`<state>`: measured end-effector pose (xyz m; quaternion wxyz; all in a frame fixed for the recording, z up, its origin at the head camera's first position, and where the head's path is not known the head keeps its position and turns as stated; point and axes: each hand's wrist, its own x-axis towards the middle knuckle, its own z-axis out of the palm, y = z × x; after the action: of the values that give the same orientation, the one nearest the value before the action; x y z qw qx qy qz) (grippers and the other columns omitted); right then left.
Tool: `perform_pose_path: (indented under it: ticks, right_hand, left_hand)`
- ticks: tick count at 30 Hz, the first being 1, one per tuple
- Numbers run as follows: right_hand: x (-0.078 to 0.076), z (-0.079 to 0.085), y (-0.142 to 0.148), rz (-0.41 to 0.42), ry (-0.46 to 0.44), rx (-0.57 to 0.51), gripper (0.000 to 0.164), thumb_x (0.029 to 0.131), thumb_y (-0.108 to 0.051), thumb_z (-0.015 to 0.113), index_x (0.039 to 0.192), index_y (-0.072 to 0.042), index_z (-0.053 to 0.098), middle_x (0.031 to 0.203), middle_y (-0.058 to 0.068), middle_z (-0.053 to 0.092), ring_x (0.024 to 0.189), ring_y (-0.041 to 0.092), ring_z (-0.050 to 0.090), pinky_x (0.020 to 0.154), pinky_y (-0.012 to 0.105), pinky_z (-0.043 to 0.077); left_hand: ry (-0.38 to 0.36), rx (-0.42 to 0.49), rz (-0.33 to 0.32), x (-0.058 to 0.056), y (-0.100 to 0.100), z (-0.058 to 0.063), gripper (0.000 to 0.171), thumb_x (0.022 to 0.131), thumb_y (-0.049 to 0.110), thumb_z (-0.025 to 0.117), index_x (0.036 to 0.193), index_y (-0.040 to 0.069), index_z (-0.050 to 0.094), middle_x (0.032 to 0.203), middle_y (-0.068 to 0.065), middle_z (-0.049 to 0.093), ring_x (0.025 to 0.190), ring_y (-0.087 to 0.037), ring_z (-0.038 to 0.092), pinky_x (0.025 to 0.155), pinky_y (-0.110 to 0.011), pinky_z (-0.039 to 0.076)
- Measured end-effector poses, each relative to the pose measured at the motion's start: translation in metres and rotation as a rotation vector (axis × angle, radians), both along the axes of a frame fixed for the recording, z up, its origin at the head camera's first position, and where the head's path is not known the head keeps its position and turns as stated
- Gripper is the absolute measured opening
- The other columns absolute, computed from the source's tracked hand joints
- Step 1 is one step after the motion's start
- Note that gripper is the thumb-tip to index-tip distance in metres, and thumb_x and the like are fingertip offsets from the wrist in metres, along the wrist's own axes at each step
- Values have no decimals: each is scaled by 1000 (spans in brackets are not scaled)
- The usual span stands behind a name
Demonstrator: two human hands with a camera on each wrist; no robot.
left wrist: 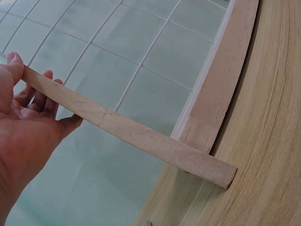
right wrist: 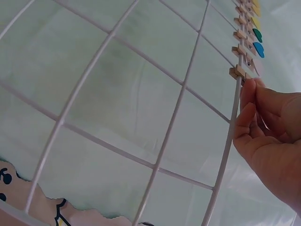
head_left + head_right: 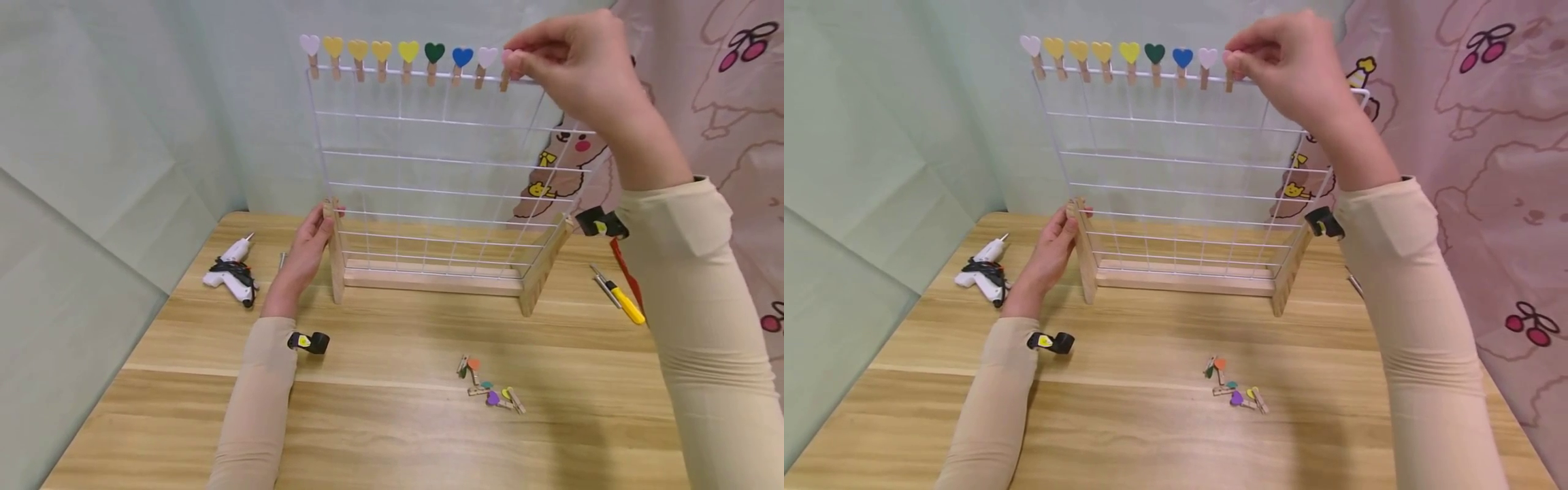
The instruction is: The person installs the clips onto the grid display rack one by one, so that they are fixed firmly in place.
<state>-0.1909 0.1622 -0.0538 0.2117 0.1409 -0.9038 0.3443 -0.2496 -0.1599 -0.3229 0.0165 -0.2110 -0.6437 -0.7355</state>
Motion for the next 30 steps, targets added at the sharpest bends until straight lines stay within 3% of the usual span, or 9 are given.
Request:
perform_pose_path:
  ticks: [10,14,20,24,27,30]
  right_hand:
    - [0,-4,2,-12,42,-20,36,79,-34,56,110,-17,60,95,0,59,83,11,52,70,13,40]
    - [4,-5,4,-1,89,-109,39,77,-29,61,115,-19,57,95,-1,56,82,9,49,73,13,40]
    - [22,-16,10,54,247,-276,30,78,-14,63,107,-10,61,90,1,59,80,12,53,75,15,42]
    - [37,-42,12,133,301,-239,26,78,-5,62,104,-2,61,89,4,62,78,12,56,70,16,44]
    - [41,-74,13,207,315,-118,26,78,-1,62,103,0,61,87,6,63,74,10,56,63,15,44]
    - [42,-116,16,247,255,53,24,78,-6,63,103,-5,62,82,1,62,70,6,53,59,16,42]
  left_hand:
    - [0,4,2,1,0,1,52,89,32,41,135,10,29,130,-15,38,124,-19,30,104,-36,20]
    - [-1,5,-4,1,1,0,52,90,32,40,135,11,28,131,-15,37,124,-19,29,104,-36,20]
    - [12,-16,-7,1,1,2,51,90,31,39,135,11,28,130,-15,37,124,-19,29,104,-39,19]
    - [15,-26,-4,2,0,2,50,91,31,38,135,11,28,131,-16,36,123,-19,29,104,-40,19]
    - [5,-22,-11,2,0,2,50,91,31,38,135,11,28,132,-18,34,123,-19,28,104,-40,18]
    - [-1,-24,-9,2,1,2,50,90,32,38,135,13,28,132,-16,35,124,-18,29,104,-39,19]
